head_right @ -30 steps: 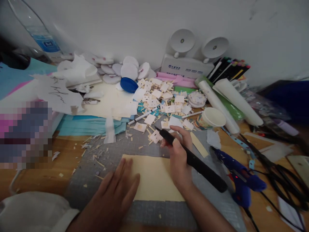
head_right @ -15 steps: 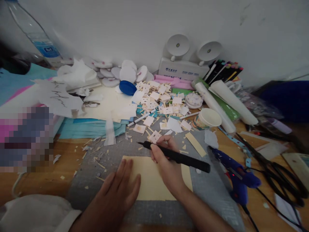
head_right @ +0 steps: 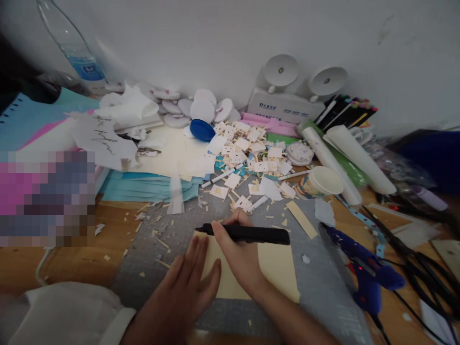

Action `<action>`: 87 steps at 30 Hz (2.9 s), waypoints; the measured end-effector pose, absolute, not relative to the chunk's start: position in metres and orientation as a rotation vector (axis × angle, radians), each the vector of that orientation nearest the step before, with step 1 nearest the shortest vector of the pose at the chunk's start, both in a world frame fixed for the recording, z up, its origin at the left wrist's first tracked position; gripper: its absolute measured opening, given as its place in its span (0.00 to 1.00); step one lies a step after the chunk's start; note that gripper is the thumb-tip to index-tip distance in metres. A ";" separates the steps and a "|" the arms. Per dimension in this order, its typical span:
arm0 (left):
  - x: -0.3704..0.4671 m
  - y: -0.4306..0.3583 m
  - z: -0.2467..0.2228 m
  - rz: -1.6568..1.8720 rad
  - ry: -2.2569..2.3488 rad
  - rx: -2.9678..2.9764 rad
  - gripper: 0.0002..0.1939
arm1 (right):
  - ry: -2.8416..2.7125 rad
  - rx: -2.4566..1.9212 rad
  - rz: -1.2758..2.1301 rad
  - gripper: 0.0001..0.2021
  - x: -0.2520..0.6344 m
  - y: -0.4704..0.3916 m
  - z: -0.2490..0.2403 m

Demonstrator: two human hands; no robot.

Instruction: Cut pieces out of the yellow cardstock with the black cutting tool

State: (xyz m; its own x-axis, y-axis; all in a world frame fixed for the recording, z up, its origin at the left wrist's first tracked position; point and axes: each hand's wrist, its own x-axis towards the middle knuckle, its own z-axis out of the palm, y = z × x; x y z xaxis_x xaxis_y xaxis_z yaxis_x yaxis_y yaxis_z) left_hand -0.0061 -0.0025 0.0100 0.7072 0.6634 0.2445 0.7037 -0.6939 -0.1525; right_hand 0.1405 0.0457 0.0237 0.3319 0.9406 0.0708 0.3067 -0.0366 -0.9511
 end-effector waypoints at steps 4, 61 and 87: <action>-0.006 -0.003 0.009 -0.234 -1.095 -2.669 0.14 | -1.210 -1.561 0.760 0.14 0.141 0.047 0.025; -0.010 -0.003 0.018 -0.076 -1.028 -2.712 0.19 | -1.278 -1.559 0.794 0.15 0.141 0.047 0.031; -0.011 -0.001 0.018 -0.070 -1.004 -2.710 0.21 | -1.345 -1.531 0.930 0.14 0.153 0.044 0.035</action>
